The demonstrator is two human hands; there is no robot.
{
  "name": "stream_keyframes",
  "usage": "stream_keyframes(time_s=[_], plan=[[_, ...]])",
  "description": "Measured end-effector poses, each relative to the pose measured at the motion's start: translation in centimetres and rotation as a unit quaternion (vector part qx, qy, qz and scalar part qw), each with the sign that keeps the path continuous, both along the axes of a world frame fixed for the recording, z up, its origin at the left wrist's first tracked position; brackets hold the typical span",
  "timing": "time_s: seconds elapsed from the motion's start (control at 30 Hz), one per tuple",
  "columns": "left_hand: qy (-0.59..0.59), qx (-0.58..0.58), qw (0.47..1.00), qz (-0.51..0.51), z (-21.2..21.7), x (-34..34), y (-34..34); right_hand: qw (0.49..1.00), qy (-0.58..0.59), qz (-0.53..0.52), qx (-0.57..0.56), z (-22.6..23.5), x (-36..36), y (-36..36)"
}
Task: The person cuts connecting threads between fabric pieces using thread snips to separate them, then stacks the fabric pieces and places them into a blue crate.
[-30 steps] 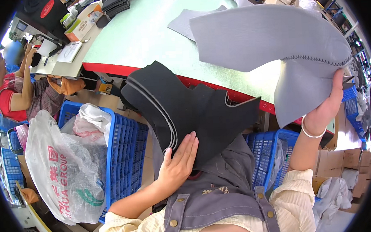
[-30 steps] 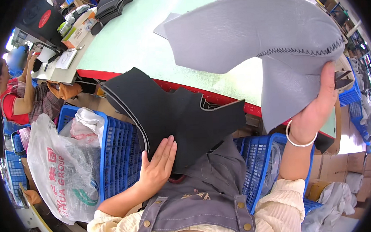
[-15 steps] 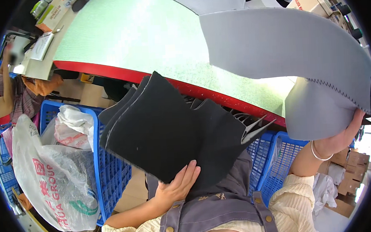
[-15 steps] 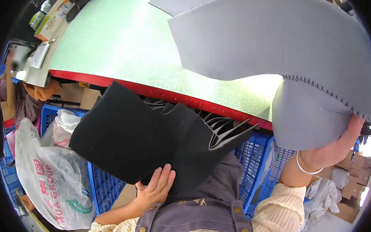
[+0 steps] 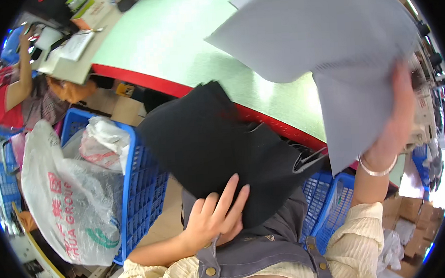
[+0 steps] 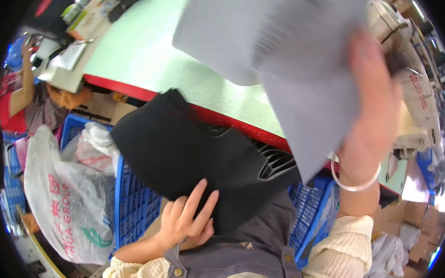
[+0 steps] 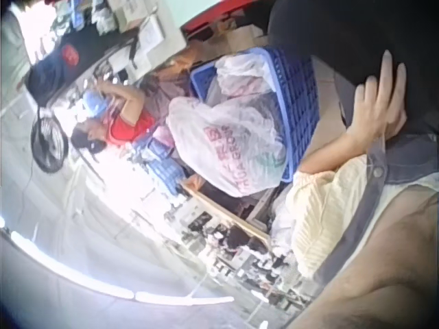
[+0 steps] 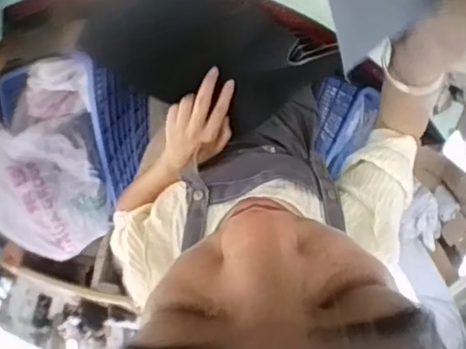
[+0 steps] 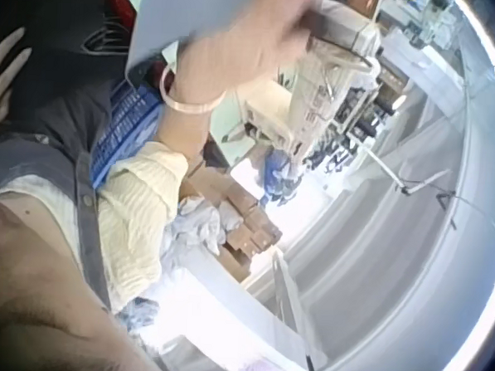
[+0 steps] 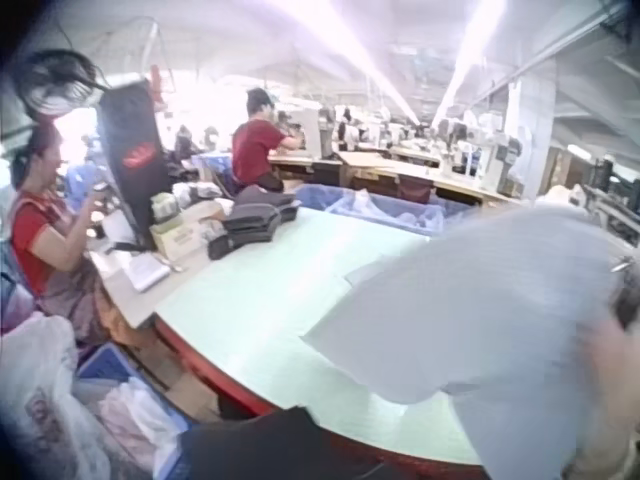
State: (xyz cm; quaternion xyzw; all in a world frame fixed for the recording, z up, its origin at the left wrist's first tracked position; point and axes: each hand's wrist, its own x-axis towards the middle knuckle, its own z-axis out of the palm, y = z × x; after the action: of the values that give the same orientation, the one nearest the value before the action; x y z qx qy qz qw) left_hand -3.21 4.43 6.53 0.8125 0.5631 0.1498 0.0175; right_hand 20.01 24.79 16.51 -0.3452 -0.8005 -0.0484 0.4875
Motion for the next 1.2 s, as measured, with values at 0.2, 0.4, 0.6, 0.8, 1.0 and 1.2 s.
stream_keyframes(time_s=[0.2,0.4,0.6,0.8,1.0,1.2], plan=[[-0.108,0.055,0.992,0.017,0.3,0.7,2.3,0.915,0.099,0.309,-0.239,2.6,-23.2,0.0],[-0.156,0.086,0.984,-0.013,-2.2,1.5,2.0,0.927,-0.095,0.349,-0.103,-7.0,-35.0,-6.8],[-0.234,0.104,0.966,-0.026,-4.5,2.2,0.6,0.805,-0.403,0.405,-0.158,-15.6,-33.1,-8.9],[-0.262,0.099,0.96,0.017,-4.0,1.2,0.3,0.862,-0.279,0.399,-0.142,-7.6,-27.4,-6.8],[-0.454,0.008,0.867,0.207,-4.0,0.4,-0.7,0.956,-0.149,0.161,-0.194,-2.1,-13.1,0.6],[-0.834,-0.363,0.362,0.202,-9.0,-0.8,-0.6,0.961,-0.205,-0.087,-0.165,-10.5,1.8,7.9]])
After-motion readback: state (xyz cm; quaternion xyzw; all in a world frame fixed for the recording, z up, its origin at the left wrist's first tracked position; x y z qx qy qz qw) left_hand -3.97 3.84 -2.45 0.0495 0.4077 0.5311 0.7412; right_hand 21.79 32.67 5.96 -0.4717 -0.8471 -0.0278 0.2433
